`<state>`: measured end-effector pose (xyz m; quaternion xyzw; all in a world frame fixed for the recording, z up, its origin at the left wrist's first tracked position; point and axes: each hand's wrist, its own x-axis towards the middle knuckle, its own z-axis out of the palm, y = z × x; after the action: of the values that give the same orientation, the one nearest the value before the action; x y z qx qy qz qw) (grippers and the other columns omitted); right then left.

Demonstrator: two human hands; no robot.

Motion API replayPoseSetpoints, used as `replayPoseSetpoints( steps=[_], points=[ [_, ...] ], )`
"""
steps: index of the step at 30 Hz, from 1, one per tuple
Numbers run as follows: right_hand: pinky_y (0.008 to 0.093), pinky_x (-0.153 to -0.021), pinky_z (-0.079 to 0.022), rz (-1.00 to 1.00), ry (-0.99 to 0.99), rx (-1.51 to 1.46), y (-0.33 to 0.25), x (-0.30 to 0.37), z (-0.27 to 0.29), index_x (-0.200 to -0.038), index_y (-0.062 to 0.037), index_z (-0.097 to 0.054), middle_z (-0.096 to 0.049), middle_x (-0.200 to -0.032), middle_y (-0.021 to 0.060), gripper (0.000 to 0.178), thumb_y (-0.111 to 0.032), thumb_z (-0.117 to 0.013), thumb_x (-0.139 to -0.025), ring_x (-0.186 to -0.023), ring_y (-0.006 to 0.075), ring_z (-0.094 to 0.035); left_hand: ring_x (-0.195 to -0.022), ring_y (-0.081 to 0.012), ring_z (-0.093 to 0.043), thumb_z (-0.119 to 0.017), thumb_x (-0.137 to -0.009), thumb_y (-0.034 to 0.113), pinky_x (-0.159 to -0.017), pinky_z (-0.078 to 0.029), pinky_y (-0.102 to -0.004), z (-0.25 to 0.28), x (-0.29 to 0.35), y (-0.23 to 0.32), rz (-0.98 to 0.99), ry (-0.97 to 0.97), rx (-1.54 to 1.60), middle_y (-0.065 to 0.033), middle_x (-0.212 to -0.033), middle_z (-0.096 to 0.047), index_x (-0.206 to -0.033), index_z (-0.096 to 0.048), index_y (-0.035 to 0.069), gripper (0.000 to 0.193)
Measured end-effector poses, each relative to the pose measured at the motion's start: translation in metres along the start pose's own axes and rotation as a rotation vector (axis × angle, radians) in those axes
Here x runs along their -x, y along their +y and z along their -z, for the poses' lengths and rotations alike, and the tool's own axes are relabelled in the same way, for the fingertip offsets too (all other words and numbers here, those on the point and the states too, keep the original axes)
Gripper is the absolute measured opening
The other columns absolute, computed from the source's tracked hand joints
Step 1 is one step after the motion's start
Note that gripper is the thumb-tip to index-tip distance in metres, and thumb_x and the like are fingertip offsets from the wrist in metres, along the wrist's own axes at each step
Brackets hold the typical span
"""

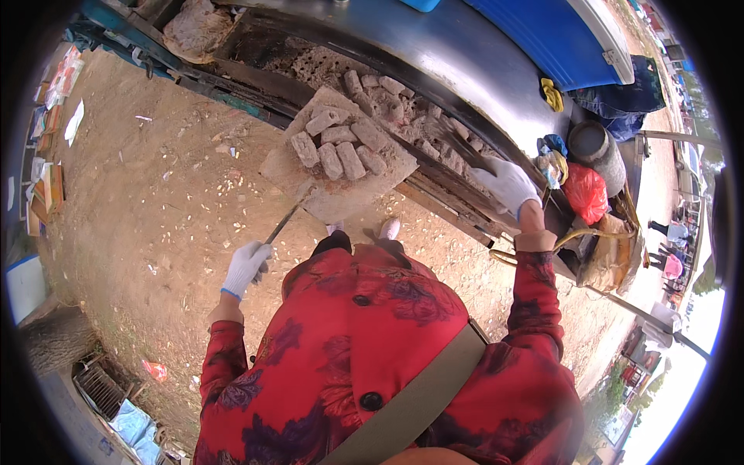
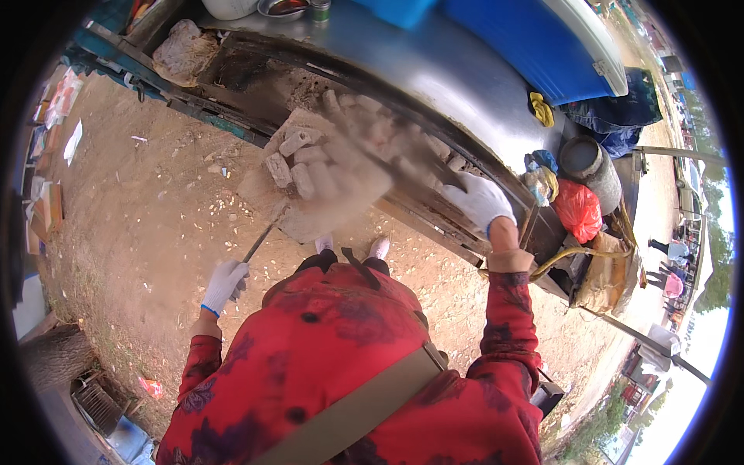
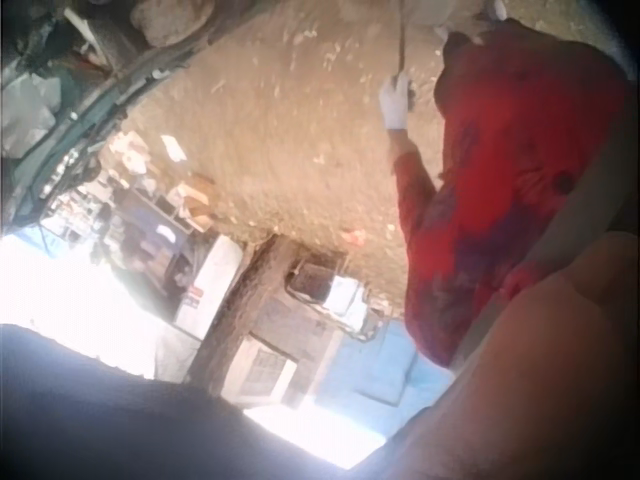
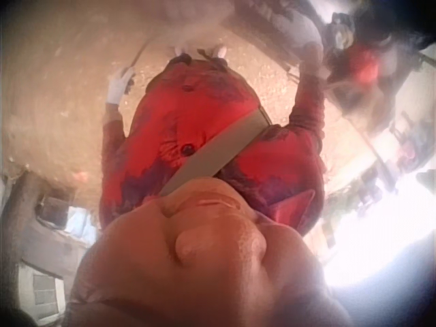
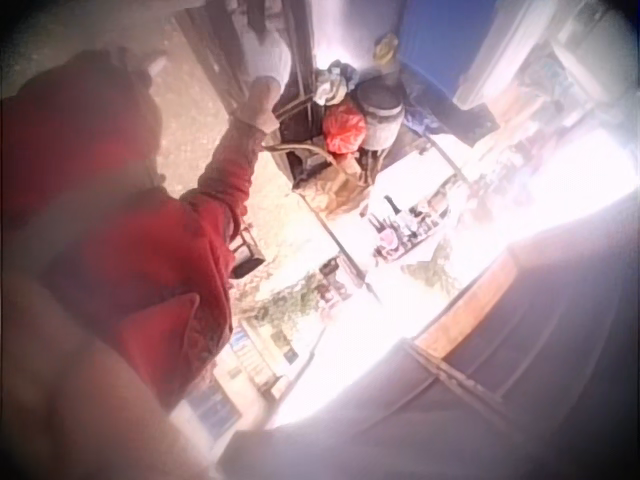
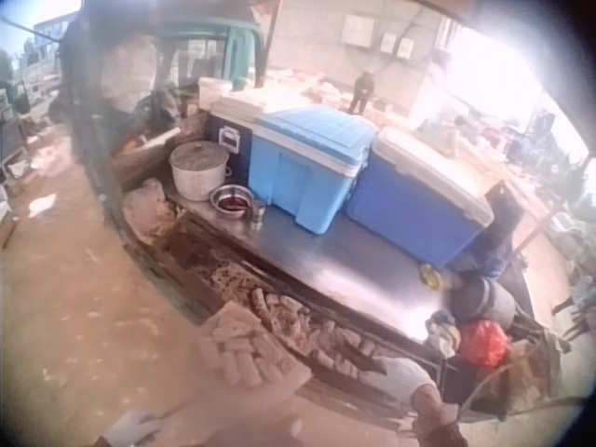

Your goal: The person retrieves charcoal briquettes from a cart, places them on a flat board, and carries them to a small fire on the ground. They squat and use a metal rod and tongs to arrange and stoke the briquettes until they are glowing, then return the board to the cart.

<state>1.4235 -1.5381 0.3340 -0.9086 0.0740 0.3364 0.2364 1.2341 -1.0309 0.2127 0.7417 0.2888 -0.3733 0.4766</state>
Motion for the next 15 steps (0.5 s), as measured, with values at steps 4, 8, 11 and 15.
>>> replayPoseSetpoints(
  steps=[4,8,11,15],
  points=[
    [0.0365,-0.053,-0.048,-0.34,-0.056,0.255,0.069,-0.022,0.001,-0.091,0.0032,-0.069,-0.061,-0.06,0.0098,0.054,-0.05,-0.064,-0.082,-0.052,0.0221,-0.062,-0.044,-0.0108,-0.051,-0.059,-0.09,0.044,-0.041,-0.041,-0.026,0.0,-0.002,0.002,0.038,0.016,0.002,-0.0041,-0.061,-0.057,-0.088,-0.063,0.006,0.038],
    [0.0351,-0.053,-0.046,-0.357,-0.061,-0.089,0.095,-0.043,-0.032,-0.091,0.0026,-0.071,-0.063,-0.064,0.0106,0.053,-0.049,-0.066,-0.081,-0.055,0.0196,-0.06,-0.044,-0.0105,-0.051,-0.058,-0.09,0.043,-0.041,-0.04,-0.0256,0.004,-0.005,0.003,0.019,0.015,-0.014,-0.0039,-0.061,-0.057,-0.087,-0.063,0.006,0.037],
    [0.0343,-0.053,-0.045,-0.253,-0.024,-0.215,0.086,-0.055,-0.05,-0.096,0.0024,-0.07,-0.064,-0.067,0.0104,0.053,-0.049,-0.065,-0.083,-0.056,0.0177,-0.059,-0.043,-0.01,-0.051,-0.058,-0.09,0.041,-0.041,-0.04,-0.0252,0.005,-0.006,0.002,0.012,0.02,-0.024,-0.0033,-0.061,-0.057,-0.087,-0.064,0.007,0.035],
    [0.0326,-0.053,-0.048,-0.142,-0.079,-0.204,0.053,-0.071,-0.052,-0.102,0.0012,-0.069,-0.065,-0.071,0.0085,0.046,-0.042,-0.063,-0.088,-0.058,0.0167,-0.061,-0.043,-0.0093,-0.051,-0.058,-0.092,0.039,-0.04,-0.039,-0.0244,0.003,-0.008,-0.001,-0.004,0.018,-0.012,-0.0028,-0.06,-0.057,-0.088,-0.065,0.006,0.034]
  ],
)
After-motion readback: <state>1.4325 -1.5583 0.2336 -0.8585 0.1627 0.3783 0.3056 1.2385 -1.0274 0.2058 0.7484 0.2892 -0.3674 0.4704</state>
